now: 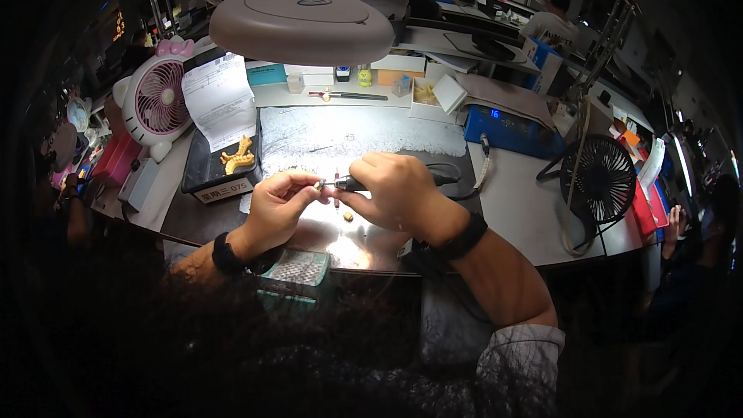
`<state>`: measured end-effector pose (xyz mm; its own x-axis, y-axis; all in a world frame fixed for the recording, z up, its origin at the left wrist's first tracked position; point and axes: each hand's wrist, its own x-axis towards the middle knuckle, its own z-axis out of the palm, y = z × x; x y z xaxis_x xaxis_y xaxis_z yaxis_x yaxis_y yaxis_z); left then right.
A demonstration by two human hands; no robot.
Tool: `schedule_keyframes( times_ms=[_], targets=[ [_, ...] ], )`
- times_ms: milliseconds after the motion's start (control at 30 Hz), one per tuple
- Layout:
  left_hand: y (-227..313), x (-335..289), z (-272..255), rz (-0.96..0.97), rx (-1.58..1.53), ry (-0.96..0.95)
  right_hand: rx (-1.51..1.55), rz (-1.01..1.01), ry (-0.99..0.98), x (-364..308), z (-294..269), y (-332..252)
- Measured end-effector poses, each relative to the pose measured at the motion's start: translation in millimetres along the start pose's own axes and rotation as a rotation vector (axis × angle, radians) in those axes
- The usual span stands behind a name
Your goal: Polishing a small dental or medical component with a handheld rotary tool.
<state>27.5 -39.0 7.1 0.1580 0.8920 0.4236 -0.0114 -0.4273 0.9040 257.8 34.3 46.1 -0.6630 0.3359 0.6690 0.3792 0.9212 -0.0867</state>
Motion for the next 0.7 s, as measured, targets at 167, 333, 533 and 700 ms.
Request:
schedule_keyframes(
  times_ms=[167, 333, 533, 700],
  targets=[
    [-2.7, 0.2, -0.1, 0.035, -0.028, 0.008, 0.010, -0.002, 0.006, 1.1, -1.8, -1.7],
    [-1.3, 1.3, 1.9, 0.031, -0.027, 0.004, 0.007, -0.020, 0.015, -0.8, -0.8, 0.1],
    [-0.5, 0.0, 1.0, 0.016, 0.003, 0.012, 0.009, -0.003, -0.005, 0.2, -1.3, -1.2],
    [-0.1, 0.6, 1.4, 0.016, 0.012, 0.010, 0.005, -0.007, 0.005, -0.6, -0.4, 0.1]
  ],
)
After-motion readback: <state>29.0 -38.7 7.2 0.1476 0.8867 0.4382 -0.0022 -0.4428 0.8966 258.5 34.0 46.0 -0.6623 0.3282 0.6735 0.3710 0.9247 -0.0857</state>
